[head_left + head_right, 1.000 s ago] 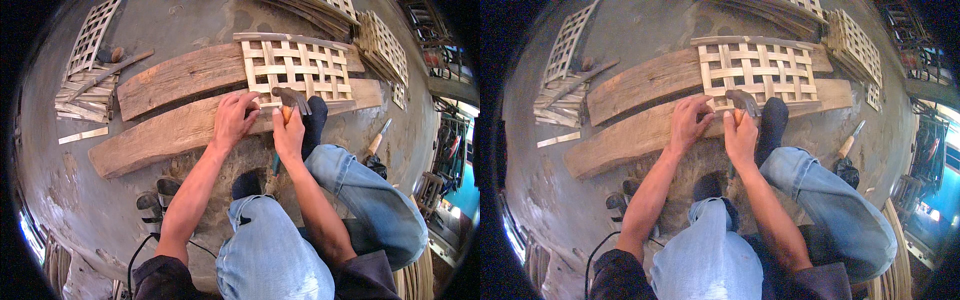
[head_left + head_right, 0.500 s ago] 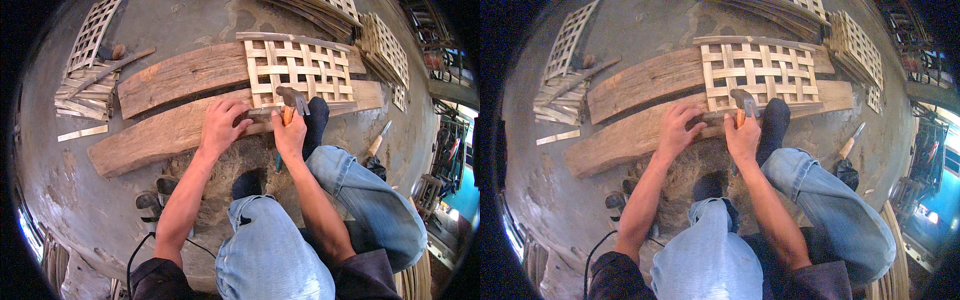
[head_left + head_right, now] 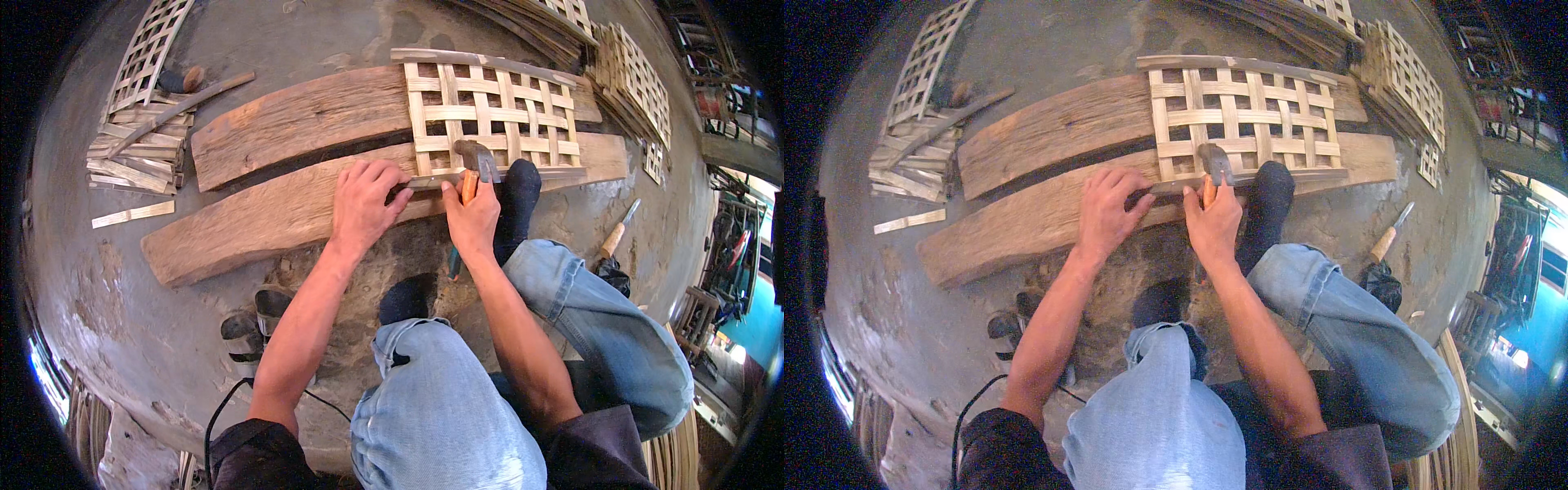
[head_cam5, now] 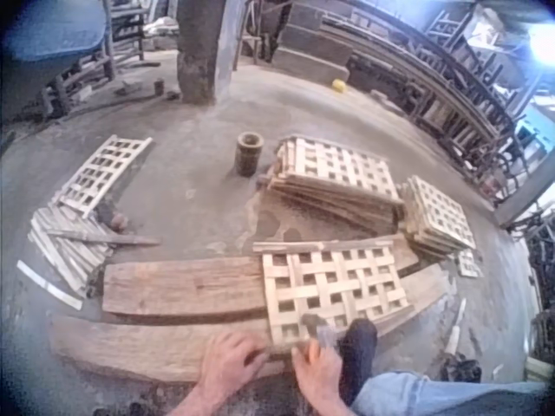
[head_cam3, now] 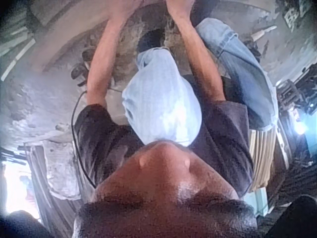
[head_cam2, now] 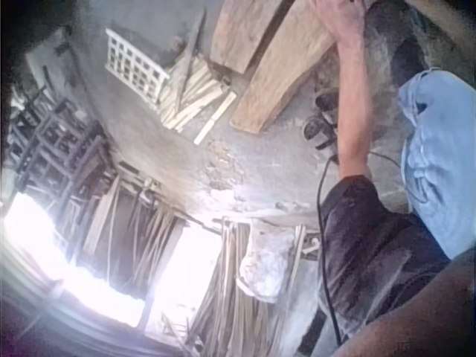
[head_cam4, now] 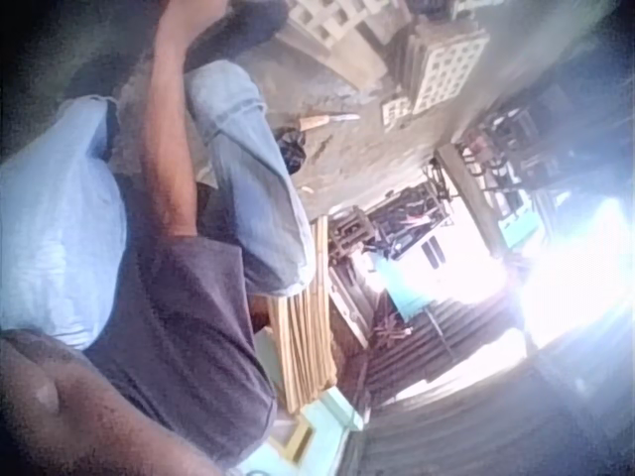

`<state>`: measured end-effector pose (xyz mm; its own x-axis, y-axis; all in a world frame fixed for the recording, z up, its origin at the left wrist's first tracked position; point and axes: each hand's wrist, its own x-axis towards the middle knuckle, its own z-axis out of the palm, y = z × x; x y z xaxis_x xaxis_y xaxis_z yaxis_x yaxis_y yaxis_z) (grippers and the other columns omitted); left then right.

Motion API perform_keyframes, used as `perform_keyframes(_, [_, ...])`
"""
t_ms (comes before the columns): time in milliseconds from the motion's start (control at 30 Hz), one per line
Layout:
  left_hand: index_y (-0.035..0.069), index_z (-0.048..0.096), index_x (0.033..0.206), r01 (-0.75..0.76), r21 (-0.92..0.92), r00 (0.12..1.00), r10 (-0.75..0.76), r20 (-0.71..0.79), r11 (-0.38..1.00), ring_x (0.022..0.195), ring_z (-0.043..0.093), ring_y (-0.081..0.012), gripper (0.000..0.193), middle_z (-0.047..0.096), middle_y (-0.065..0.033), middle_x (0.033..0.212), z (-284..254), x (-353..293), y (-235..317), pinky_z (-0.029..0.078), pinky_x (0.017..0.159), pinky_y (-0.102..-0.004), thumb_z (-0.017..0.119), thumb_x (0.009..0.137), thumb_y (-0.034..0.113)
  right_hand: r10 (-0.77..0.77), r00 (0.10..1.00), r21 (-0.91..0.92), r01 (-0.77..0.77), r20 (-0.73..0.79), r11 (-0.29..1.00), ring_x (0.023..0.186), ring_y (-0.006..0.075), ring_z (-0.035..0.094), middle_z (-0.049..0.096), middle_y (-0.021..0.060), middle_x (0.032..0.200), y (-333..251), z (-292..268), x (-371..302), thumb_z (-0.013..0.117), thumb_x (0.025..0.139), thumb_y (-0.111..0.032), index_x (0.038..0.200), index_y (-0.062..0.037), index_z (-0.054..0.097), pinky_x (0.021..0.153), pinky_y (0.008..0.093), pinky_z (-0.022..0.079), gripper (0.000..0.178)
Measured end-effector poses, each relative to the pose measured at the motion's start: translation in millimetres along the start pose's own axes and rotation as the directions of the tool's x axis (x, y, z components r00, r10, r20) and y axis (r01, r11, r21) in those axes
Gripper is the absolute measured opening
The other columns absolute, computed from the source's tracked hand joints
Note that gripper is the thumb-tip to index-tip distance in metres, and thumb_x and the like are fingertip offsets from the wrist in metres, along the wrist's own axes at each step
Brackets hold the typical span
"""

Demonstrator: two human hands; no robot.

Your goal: The person assembles a wooden lattice panel by placing it on a workbench and hammering nails into the frame to secure the slats. They repeatedly adjust the lattice and use a hammer to drive nails along the edges.

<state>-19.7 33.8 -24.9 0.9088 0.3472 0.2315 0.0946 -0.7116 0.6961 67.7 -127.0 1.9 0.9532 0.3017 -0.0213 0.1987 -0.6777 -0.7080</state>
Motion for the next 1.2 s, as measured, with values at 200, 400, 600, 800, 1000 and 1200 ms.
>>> perform_keyframes(200, [0.014, 0.069, 0.095, 0.047, 0.011, 0.998, -0.048, 0.038, 0.999, 0.103, 0.059, -0.0262, 0.023, 0.069, -0.0021, 0.104, -2.4, 1.5, 3.8, 0.044, 0.089, -0.0413, 0.078, 0.075, 0.021, -0.03, 0.987, 0.101, 0.014, 0.16, 0.995, 0.061, 0.028, 0.056, 0.055, 0.0118, 0.066, -8.7, -25.8, -18.5, 0.051, 0.103, -0.02, 0.102, 0.0022, 0.059, 0.06, 0.0417, 0.045, 0.023])
perform_keyframes(400, [0.013, 0.068, 0.095, 0.012, 0.029, 1.0, -0.012, 0.007, 1.0, 0.103, 0.059, -0.0271, 0.023, 0.069, -0.0015, 0.105, -2.9, 1.3, 3.0, 0.044, 0.089, -0.0427, 0.078, 0.075, 0.022, -0.174, 0.954, -0.059, 0.194, 0.244, 0.979, 0.061, 0.0397, 0.053, 0.053, 0.0203, 0.069, -28.7, -48.0, -7.7, 0.049, 0.104, -0.022, 0.092, 0.0022, 0.055, 0.059, 0.0456, 0.042, 0.028])
perform_keyframes(600, [0.014, 0.065, 0.096, -0.01, 0.026, 1.0, 0.01, 0.001, 1.0, 0.102, 0.057, -0.025, 0.025, 0.066, -0.0002, 0.103, -1.8, -1.0, 3.2, 0.044, 0.09, -0.0418, 0.076, 0.075, 0.02, -0.243, 0.957, -0.105, 0.261, 0.157, 0.96, 0.063, 0.0439, 0.052, 0.052, 0.0222, 0.069, -49.5, -45.9, -14.1, 0.05, 0.104, -0.022, 0.088, 0.0019, 0.053, 0.06, 0.0468, 0.042, 0.029])
perform_keyframes(800, [0.013, 0.065, 0.095, -0.018, 0.043, 1.0, 0.018, -0.003, 0.999, 0.102, 0.058, -0.0252, 0.023, 0.066, -0.0009, 0.103, -2.5, -1.5, 0.6, 0.045, 0.09, -0.0413, 0.075, 0.077, 0.021, -0.27, 0.952, -0.146, 0.29, 0.143, 0.946, 0.074, 0.047, 0.059, 0.061, 0.024, 0.079, -57.9, -50.8, -13.2, 0.049, 0.102, -0.019, 0.101, 0.0013, 0.058, 0.066, 0.0508, 0.046, 0.022])
perform_keyframes(1000, [0.013, 0.066, 0.092, -0.033, 0.03, 0.999, 0.033, -0.002, 0.999, 0.1, 0.059, -0.0273, 0.02, 0.067, -0.0015, 0.106, 0.2, 1.0, 1.0, 0.045, 0.088, -0.0424, 0.075, 0.077, 0.022, -0.269, 0.927, -0.193, 0.323, 0.261, 0.926, 0.069, 0.0459, 0.058, 0.056, 0.024, 0.071, -27.6, -40.1, -13.2, 0.05, 0.103, -0.021, 0.089, 0.0017, 0.055, 0.062, 0.0502, 0.043, 0.028])
perform_keyframes(1200, [0.012, 0.066, 0.091, -0.02, 0.021, 1.0, 0.02, -0.006, 1.0, 0.1, 0.059, -0.0281, 0.02, 0.067, -0.0028, 0.105, -1.4, -0.5, 2.1, 0.045, 0.088, -0.0428, 0.076, 0.078, 0.023, -0.314, 0.924, -0.146, 0.349, 0.218, 0.926, 0.072, 0.0476, 0.06, 0.062, 0.0253, 0.084, -59.8, -50.8, -10.1, 0.049, 0.102, -0.021, 0.104, -0.0018, 0.059, 0.064, 0.0522, 0.047, 0.022])
